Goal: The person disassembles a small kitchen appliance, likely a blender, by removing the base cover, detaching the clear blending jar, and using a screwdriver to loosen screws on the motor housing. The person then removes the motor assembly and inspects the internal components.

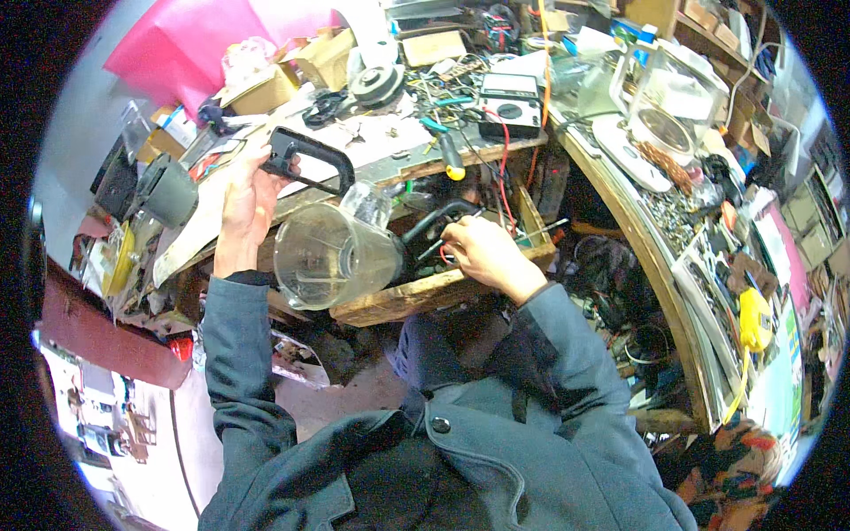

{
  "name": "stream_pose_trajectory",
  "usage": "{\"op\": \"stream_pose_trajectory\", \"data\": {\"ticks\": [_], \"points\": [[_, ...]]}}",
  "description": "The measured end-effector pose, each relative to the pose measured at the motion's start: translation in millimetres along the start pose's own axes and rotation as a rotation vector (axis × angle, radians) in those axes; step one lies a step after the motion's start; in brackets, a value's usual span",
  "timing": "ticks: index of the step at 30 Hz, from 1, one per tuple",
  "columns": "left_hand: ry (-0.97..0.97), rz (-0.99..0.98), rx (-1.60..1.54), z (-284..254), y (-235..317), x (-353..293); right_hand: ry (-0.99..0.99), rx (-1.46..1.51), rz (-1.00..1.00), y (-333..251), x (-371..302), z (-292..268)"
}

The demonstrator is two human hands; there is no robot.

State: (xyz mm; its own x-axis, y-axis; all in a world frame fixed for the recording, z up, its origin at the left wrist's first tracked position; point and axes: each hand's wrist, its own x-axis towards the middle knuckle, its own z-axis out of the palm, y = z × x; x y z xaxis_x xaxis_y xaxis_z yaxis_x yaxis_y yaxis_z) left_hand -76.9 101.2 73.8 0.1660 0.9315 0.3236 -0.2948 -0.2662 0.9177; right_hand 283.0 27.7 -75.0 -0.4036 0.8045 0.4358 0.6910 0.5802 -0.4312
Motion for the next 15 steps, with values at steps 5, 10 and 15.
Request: {"op": "stream_pose_trajectory", "data": {"ticks": [5, 10, 15], "points": [[0.062, 0.003, -0.121, -29, 4, 7, -0.02, -0.041, 0.075, -5, 1, 1], [0.294, 0.052, -0.076, -25, 5, 8, -0.082, -0.033, 0.115, -3, 0, 6], [0.583, -0.002, -0.296, -80, -32, 46, -0.096, -0.047, 0.166, -12, 1, 1]]}}
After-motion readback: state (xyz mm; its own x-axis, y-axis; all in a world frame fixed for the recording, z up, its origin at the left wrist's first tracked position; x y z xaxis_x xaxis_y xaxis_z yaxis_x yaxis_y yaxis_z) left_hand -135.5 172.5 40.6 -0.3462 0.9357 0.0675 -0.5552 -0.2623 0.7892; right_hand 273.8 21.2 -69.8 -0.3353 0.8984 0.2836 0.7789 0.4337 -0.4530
